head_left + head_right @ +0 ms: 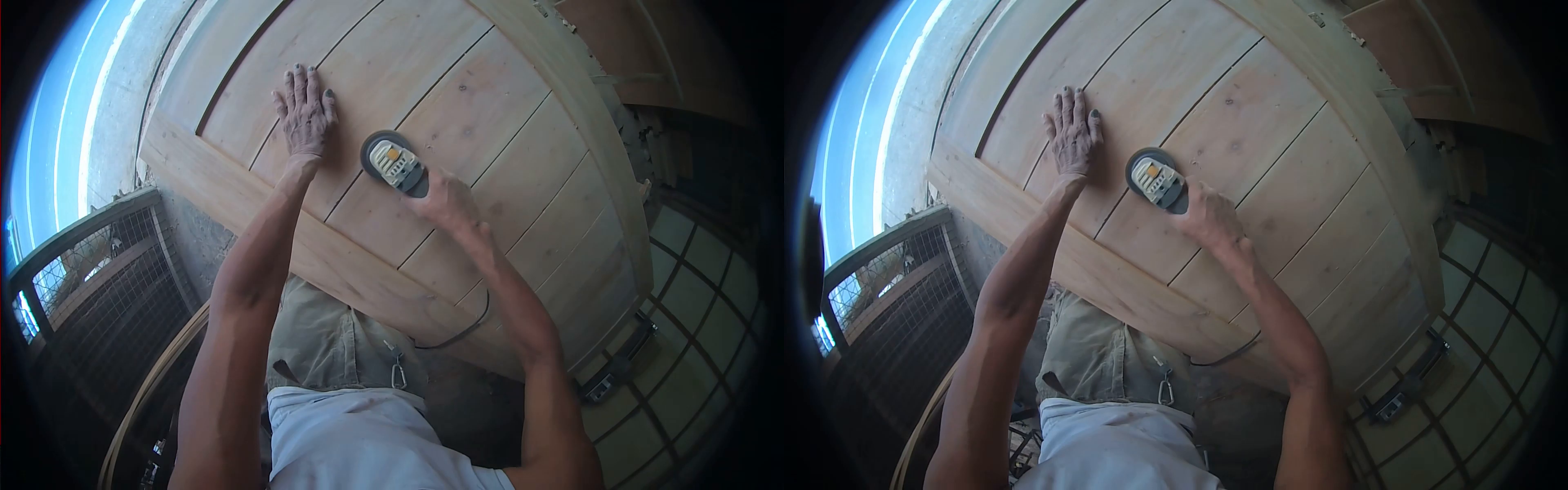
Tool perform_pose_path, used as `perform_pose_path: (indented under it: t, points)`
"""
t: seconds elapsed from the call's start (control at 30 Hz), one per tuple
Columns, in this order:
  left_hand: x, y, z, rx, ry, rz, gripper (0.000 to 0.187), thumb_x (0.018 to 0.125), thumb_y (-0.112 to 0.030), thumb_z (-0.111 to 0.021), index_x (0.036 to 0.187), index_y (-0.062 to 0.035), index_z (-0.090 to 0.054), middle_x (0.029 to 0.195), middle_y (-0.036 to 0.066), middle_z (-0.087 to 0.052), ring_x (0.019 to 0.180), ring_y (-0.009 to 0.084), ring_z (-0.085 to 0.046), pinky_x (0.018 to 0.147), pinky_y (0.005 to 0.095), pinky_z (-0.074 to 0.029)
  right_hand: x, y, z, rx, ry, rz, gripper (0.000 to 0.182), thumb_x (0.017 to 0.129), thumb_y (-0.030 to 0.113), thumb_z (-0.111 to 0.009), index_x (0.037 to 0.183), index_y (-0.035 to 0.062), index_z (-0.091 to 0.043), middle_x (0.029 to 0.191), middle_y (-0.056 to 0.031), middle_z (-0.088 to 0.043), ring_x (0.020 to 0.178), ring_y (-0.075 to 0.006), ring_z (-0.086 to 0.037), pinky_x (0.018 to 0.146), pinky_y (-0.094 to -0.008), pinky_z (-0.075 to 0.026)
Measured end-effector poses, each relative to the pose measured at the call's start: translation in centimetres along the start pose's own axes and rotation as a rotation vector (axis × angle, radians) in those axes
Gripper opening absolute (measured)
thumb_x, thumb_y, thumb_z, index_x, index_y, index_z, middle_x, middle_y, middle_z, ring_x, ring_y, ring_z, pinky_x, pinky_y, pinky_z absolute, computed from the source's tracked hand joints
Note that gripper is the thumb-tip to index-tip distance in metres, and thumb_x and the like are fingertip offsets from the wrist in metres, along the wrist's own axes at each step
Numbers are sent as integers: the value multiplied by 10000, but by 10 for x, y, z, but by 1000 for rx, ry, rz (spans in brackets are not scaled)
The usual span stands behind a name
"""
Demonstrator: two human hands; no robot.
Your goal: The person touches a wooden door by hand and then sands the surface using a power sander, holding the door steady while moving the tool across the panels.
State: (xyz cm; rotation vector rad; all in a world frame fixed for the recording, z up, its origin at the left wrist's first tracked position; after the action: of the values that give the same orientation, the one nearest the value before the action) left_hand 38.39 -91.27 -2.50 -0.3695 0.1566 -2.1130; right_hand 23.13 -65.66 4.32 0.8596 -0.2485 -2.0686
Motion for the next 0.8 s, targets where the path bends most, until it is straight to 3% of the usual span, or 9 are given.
perform_pose_path:
  t: [0.03, 0.17, 0.3, 0.4, 0.57, 0.8]
  points:
    - [-2, 2, 1, -10, 4, -9, 642, 1164, -459, -454, 1719, -138, -440, 1830, 119, -335, 1713, 323, -241, 1391, 586, -99, -9, 8, -9, -15, 5, 39, 608, 899, 466, -831, 1259, -2, -688, 1093, -284, -780, 1011, -521, -767, 884, -586, -628]
    - [-30, 40, 31, -132, 57, -104, 678, 1177, -476, -456, 1761, -147, -352, 1833, 113, -330, 1725, 311, -210, 1390, 579, -91, -21, 1, -11, -47, -14, -4, 551, 908, 446, -837, 1196, -7, -712, 1064, -274, -786, 1000, -516, -768, 876, -580, -622]
    - [-77, 163, 81, 90, -116, 230, 782, 1124, -532, -534, 1764, -131, -334, 1836, 188, -292, 1724, 377, -183, 1383, 607, -70, -9, -25, 10, 54, -118, -173, 533, 909, 449, -843, 1141, -18, -738, 1036, -288, -790, 1011, -501, -769, 877, -572, -612]
    - [-109, 205, 79, 44, -47, 447, 825, 1103, -574, -521, 1757, -104, -341, 1835, 209, -281, 1723, 396, -169, 1381, 614, -61, -11, -18, 5, 72, -133, -161, 523, 907, 443, -847, 1120, -24, -745, 1026, -295, -789, 1007, -498, -768, 875, -572, -607]
    - [-110, 201, 87, 55, -94, 464, 801, 1098, -555, -499, 1734, -81, -384, 1826, 197, -306, 1716, 388, -199, 1385, 605, -68, -45, 25, -51, -33, -49, 21, 512, 898, 426, -857, 1092, -30, -730, 1026, -293, -783, 979, -508, -764, 865, -578, -608]
    - [-109, 201, 87, 78, -106, 453, 781, 1100, -534, -493, 1729, -81, -398, 1826, 194, -305, 1714, 383, -207, 1388, 602, -77, -52, 52, -68, -22, -32, 35, 565, 899, 439, -868, 1162, -21, -673, 1037, -277, -762, 968, -495, -765, 835, -576, -614]
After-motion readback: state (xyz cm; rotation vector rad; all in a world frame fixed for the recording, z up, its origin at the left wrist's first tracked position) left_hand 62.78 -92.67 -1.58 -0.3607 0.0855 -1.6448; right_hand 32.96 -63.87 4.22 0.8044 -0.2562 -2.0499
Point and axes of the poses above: each hand's wrist, its own x-axis towards the middle knuckle, its own z-axis out of the back of the hand, y = z × x, the point moved 10 cm from there along x, towards the middle knuckle
